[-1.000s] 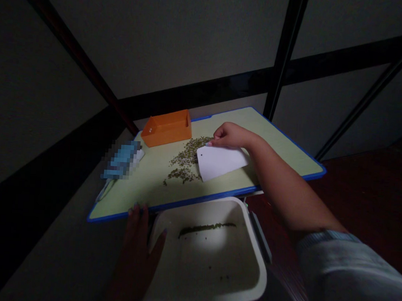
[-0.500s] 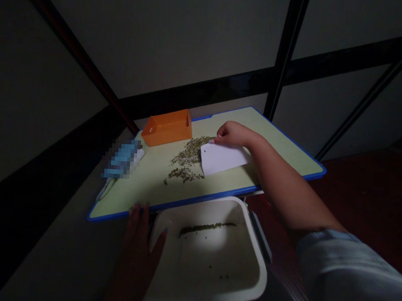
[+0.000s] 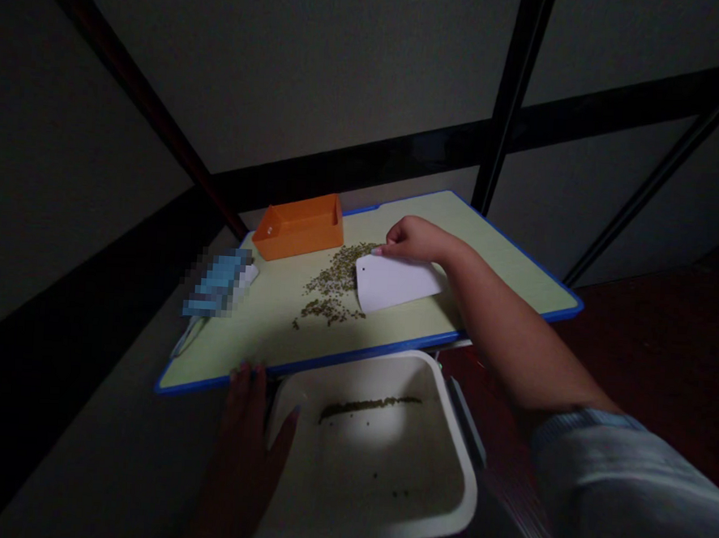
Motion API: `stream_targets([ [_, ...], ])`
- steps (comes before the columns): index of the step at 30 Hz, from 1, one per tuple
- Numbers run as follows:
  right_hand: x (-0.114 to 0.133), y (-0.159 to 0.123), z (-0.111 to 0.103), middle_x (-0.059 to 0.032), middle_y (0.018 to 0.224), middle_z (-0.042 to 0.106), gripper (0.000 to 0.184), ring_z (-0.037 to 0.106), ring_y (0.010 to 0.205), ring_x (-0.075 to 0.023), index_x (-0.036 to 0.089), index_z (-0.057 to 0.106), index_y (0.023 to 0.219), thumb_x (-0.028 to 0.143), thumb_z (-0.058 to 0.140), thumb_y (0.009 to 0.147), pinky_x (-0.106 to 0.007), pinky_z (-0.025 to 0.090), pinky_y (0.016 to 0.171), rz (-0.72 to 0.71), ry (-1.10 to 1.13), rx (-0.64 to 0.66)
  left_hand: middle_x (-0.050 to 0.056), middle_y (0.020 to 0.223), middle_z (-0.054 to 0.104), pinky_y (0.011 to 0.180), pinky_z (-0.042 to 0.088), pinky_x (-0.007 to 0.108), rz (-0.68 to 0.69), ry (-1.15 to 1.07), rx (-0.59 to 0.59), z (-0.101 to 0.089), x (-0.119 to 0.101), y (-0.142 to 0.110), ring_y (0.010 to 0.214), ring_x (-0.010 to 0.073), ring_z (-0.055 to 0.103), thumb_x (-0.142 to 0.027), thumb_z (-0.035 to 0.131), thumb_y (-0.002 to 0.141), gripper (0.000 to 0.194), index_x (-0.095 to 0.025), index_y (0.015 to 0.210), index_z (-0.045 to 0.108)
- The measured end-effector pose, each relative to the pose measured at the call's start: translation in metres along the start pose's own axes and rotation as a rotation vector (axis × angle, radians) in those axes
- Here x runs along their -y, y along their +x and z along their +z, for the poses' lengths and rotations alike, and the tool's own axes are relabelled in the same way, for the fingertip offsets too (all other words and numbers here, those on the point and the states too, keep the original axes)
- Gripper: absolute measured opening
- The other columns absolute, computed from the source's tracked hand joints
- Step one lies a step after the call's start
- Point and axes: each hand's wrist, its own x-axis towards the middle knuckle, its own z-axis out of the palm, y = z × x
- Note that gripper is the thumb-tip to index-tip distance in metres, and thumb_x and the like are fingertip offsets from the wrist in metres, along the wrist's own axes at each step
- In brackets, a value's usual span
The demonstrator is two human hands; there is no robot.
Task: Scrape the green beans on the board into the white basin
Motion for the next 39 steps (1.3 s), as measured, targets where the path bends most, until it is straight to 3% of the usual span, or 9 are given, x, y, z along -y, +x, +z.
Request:
stream_targets([
  [17,-0.002,0.005,0.012,0.0060,0.046,0.030,0.040,0.026,0.052,-0.0076,0.016,0.045,0.052,0.041,0.057,0.082,-0.029,0.015,0.055,-0.040,0.023,-0.018,0.011,0.156,0.016,0.114,0.024,0.051,0.029,0.007,-0.025,0.005,0.008,0.000,0.144,0.0245,0.011,-0.050,0.041,0.084,0.071,-0.023,0.145,0.015],
  [28,-0.003,0.006,0.014,0.0067,0.046,0.030,0.041,0.026,0.051,-0.0069,0.016,0.045,0.053,0.042,0.057,0.081,-0.028,0.015,0.054,-0.035,0.039,0.007,0.014,0.156,0.015,0.114,0.023,0.053,0.029,0.006,-0.024,0.007,0.010,0.000,0.144,0.0267,0.010,-0.052,0.041,0.083,0.073,-0.017,0.144,0.018],
  [39,-0.009,0.008,0.012,0.0077,0.045,0.027,0.042,0.024,0.049,-0.0058,0.016,0.042,0.050,0.042,0.057,0.079,-0.027,0.016,0.053,-0.048,0.069,0.058,0.012,0.156,0.014,0.115,0.022,0.052,0.046,0.001,-0.038,0.008,0.010,0.001,0.144,0.0260,0.011,-0.052,0.039,0.083,0.072,-0.020,0.144,0.017],
])
